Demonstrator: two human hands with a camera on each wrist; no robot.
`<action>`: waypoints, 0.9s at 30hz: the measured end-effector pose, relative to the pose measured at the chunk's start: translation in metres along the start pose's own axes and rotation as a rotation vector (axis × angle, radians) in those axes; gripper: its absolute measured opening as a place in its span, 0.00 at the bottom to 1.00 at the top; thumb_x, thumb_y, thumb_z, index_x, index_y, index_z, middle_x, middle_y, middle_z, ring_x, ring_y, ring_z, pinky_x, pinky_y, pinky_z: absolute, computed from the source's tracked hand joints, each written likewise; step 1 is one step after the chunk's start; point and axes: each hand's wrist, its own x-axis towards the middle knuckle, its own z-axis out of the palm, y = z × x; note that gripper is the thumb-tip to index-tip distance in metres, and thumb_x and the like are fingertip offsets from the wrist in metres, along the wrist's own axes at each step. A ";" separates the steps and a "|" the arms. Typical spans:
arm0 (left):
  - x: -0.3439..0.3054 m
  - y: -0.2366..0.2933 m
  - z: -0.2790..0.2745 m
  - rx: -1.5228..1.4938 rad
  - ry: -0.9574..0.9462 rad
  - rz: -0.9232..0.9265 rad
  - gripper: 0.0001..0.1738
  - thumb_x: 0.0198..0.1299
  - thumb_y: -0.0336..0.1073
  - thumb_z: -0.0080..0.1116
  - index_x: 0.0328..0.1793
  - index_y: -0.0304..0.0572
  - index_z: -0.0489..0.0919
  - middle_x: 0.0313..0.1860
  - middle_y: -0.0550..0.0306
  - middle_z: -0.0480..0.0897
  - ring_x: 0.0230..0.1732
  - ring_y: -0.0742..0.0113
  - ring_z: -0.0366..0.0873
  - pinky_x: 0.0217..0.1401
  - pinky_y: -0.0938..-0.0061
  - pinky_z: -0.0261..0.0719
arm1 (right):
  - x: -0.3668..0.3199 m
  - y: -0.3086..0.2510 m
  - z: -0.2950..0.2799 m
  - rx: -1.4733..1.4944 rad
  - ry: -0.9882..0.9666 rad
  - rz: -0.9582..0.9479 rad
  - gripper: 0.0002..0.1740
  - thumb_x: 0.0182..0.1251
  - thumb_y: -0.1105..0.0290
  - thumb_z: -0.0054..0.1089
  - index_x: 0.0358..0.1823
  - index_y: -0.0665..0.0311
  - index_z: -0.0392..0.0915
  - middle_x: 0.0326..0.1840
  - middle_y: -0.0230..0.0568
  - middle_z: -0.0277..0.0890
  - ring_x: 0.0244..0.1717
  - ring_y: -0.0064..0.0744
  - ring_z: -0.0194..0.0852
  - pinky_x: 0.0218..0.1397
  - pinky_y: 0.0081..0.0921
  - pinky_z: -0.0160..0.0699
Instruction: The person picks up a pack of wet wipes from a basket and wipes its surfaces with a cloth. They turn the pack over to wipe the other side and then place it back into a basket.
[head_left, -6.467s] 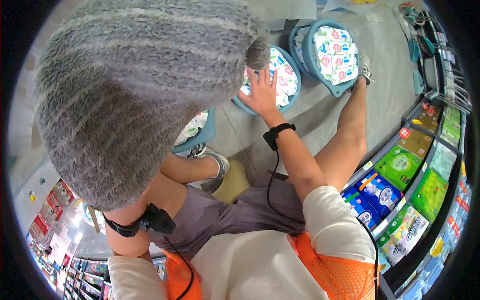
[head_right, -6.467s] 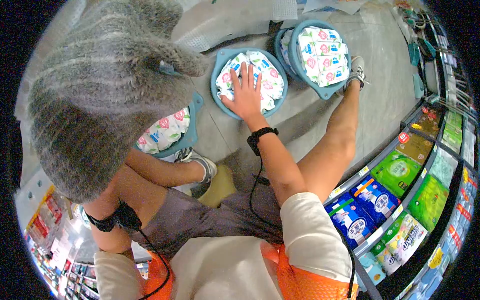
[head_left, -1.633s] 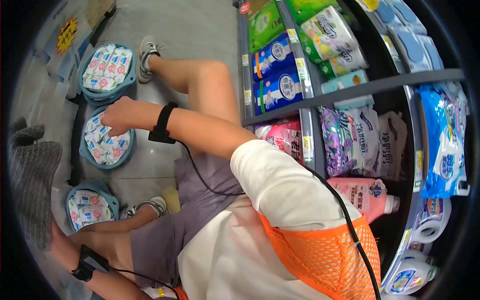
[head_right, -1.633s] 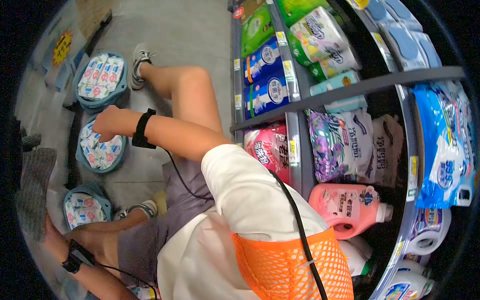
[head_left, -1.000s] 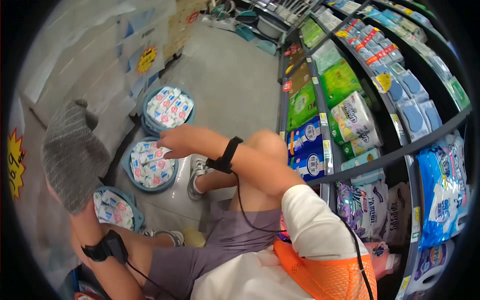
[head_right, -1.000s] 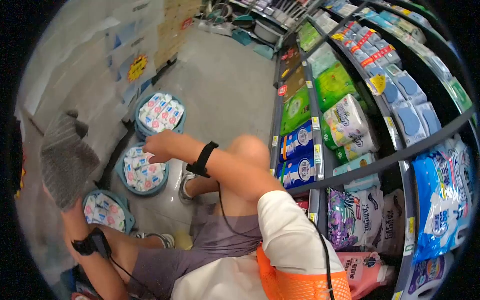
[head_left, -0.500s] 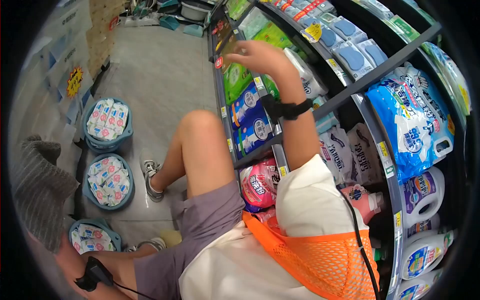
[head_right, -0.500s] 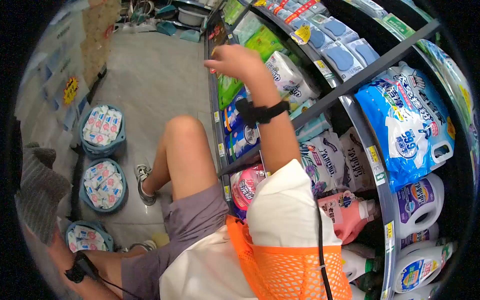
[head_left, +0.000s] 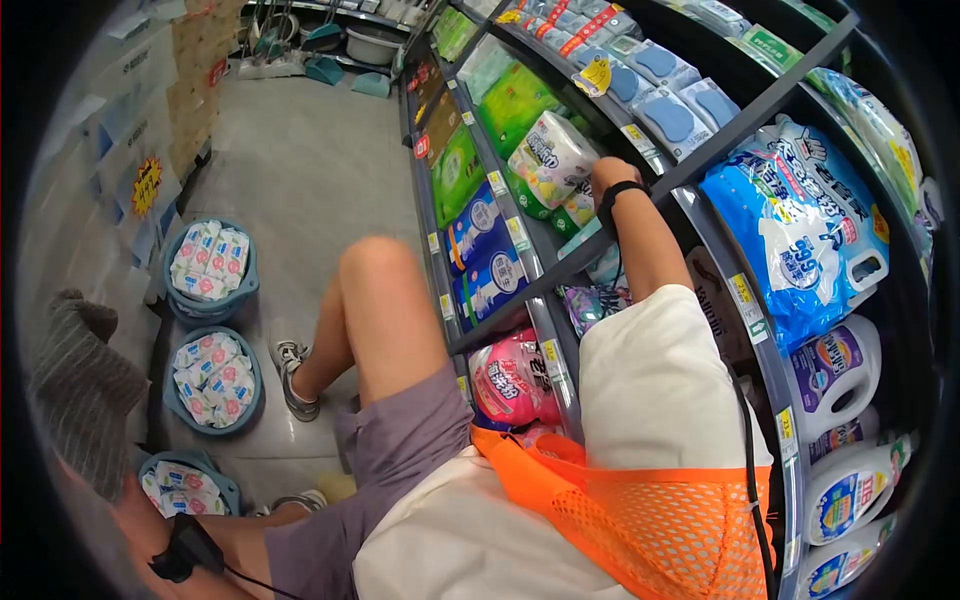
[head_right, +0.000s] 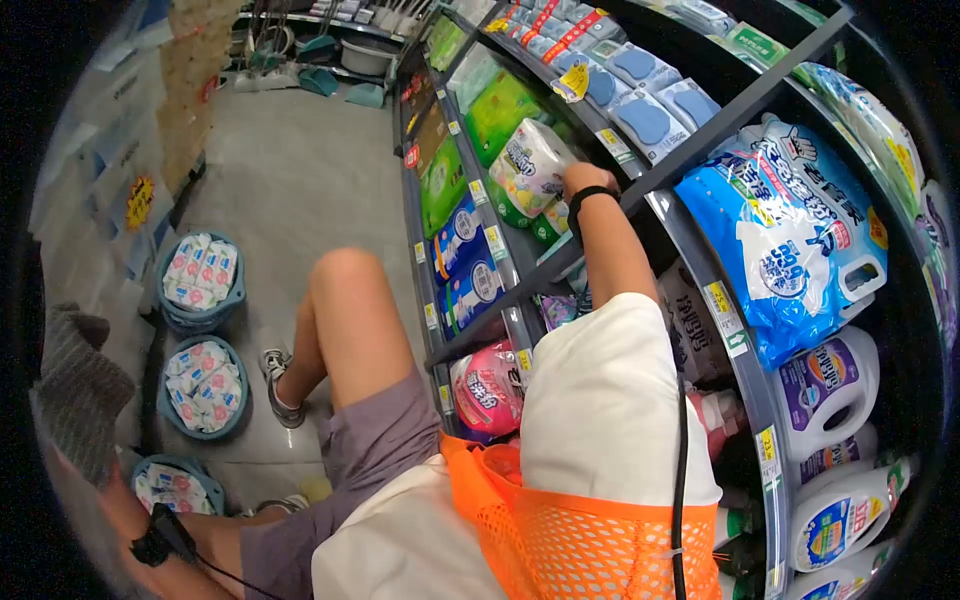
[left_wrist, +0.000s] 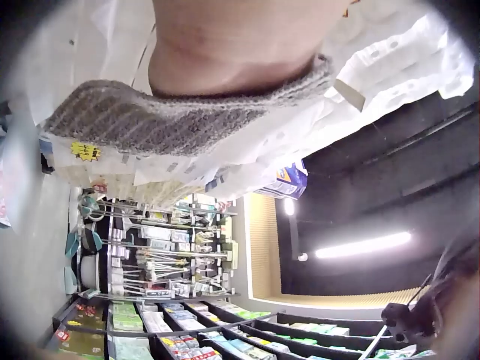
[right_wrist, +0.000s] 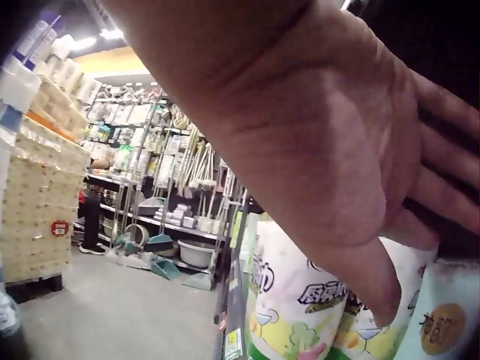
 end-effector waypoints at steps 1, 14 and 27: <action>-0.002 0.001 0.001 -0.013 0.003 0.000 0.28 0.80 0.43 0.41 0.76 0.31 0.73 0.72 0.38 0.78 0.70 0.43 0.78 0.74 0.49 0.79 | 0.004 -0.002 0.004 0.016 -0.007 -0.003 0.25 0.68 0.64 0.71 0.68 0.53 0.84 0.71 0.41 0.81 0.69 0.53 0.81 0.69 0.62 0.79; -0.026 0.048 0.000 -0.233 0.188 0.052 0.28 0.80 0.43 0.41 0.76 0.31 0.74 0.72 0.38 0.78 0.70 0.43 0.78 0.73 0.49 0.79 | -0.096 -0.106 -0.086 0.112 0.572 -0.499 0.32 0.70 0.36 0.59 0.50 0.59 0.91 0.52 0.50 0.90 0.57 0.53 0.88 0.60 0.50 0.83; -0.071 0.028 -0.119 0.886 0.222 0.178 0.27 0.77 0.43 0.48 0.75 0.35 0.75 0.72 0.41 0.78 0.71 0.42 0.77 0.75 0.49 0.77 | -0.184 -0.507 -0.093 0.522 -0.104 -1.464 0.36 0.74 0.41 0.62 0.66 0.67 0.78 0.55 0.51 0.86 0.39 0.38 0.90 0.42 0.35 0.90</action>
